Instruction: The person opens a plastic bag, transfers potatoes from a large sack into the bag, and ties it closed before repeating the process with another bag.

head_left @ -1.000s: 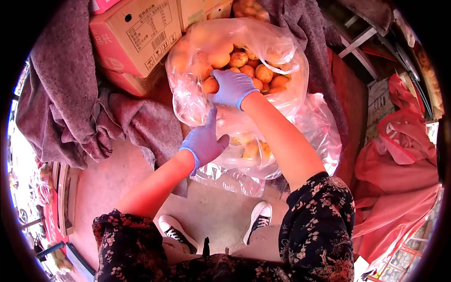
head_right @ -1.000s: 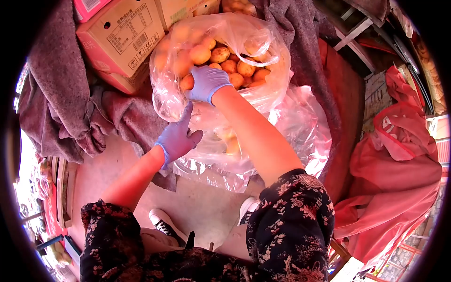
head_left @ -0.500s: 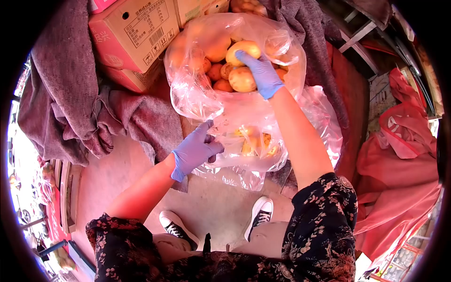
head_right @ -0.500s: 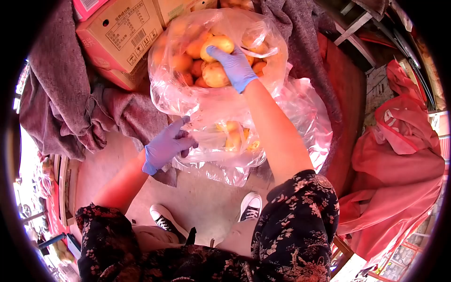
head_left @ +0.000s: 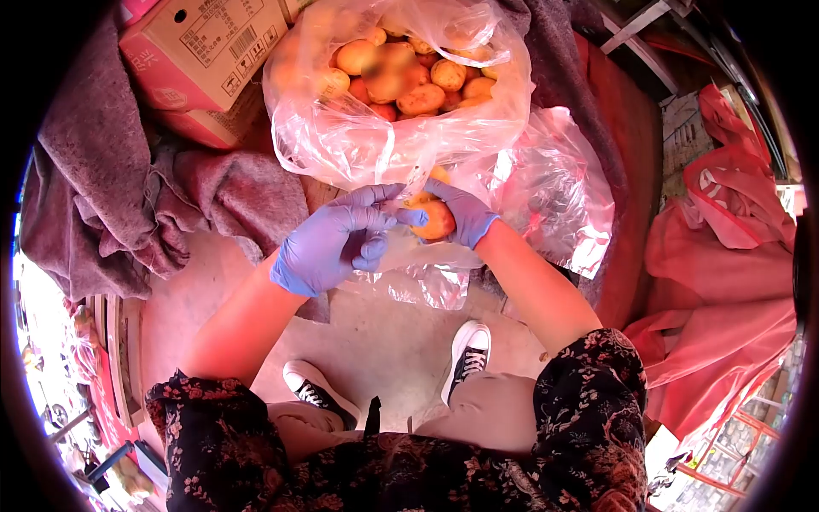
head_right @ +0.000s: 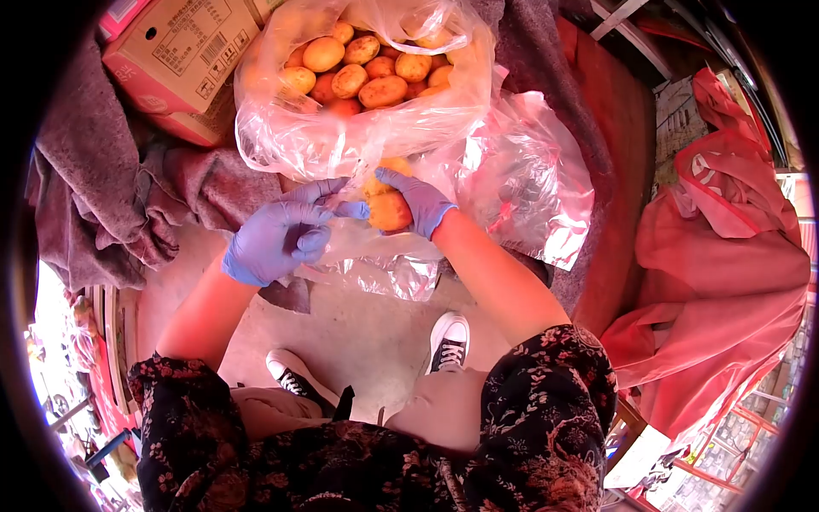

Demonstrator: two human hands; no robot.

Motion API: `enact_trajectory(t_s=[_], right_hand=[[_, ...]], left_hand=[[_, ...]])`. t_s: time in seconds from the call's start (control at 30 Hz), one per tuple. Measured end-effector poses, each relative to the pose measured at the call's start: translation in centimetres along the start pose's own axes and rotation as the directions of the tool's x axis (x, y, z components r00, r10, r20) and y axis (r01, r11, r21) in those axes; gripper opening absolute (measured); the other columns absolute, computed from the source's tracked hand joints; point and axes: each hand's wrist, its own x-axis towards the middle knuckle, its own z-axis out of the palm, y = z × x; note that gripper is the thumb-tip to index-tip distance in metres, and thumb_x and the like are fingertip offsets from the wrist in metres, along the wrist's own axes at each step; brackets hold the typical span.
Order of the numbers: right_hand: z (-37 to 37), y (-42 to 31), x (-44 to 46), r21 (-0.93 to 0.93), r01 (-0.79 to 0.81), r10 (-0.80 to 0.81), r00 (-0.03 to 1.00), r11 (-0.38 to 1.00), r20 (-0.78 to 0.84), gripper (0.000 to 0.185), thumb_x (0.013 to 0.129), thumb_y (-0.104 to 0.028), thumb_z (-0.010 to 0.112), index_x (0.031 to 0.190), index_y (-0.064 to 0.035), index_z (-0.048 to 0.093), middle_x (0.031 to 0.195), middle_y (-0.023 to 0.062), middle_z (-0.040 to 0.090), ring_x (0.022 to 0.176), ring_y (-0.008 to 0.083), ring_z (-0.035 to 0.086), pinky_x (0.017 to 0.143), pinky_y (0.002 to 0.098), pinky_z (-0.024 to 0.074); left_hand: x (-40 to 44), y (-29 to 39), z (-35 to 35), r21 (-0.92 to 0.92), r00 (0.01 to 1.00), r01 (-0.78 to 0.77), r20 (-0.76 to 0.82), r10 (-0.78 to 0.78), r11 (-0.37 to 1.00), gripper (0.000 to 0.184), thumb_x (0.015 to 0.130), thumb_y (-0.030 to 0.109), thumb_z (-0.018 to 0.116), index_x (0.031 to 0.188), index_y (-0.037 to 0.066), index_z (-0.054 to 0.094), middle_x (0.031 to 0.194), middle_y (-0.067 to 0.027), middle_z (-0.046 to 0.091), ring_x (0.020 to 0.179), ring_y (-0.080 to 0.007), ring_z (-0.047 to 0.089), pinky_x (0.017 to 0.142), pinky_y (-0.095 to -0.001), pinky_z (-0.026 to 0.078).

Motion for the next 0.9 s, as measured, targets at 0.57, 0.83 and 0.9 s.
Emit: enact_trajectory(t_s=[0.57, 0.83, 0.9], right_hand=[[-6.8, -8.8, -8.4, -0.951, -0.265, -0.791, 0.611, -0.159, -0.038, 0.070, 0.077, -0.017, 0.061, 0.135, -0.0033, 0.026, 0.112, 0.0285, 0.050, 0.098, 0.0395, 0.055, 0.084, 0.0417, 0.0456], [3.8, -14.0, -6.9, -0.941, 0.259, -0.712, 0.618, -0.217, 0.334, 0.023, 0.084, -0.012, 0.046, 0.102, -0.0064, 0.060, 0.093, 0.0189, 0.061, 0.088, 0.0294, 0.060, 0.079, 0.0383, 0.0454], [3.2, -15.5, -1.9, -0.858, 0.374, -0.630, 0.583, -0.353, 0.513, 0.025, 0.085, -0.010, 0.044, 0.105, -0.0058, 0.059, 0.098, 0.0202, 0.060, 0.092, 0.0302, 0.058, 0.081, 0.0373, 0.0447]], left_hand=[[3.1, 0.1, -0.9, 0.109, 0.968, -0.227, 0.132, 0.212, 0.968, 0.066, 0.075, 0.007, 0.050, 0.138, 0.007, 0.030, 0.132, -0.0130, 0.042, 0.064, -0.0035, 0.046, 0.053, -0.0171, 0.035], [3.9, 0.2, -0.8, 0.172, 0.992, -0.121, 0.067, 0.111, 0.978, 0.058, 0.076, 0.013, 0.053, 0.132, 0.004, 0.039, 0.127, -0.0090, 0.049, 0.059, -0.0063, 0.046, 0.055, -0.0203, 0.040], [4.2, 0.0, -0.6, 0.181, 0.993, -0.111, 0.055, 0.103, 0.977, 0.055, 0.077, 0.013, 0.053, 0.130, 0.002, 0.042, 0.126, -0.0082, 0.050, 0.060, -0.0075, 0.046, 0.056, -0.0211, 0.041]])
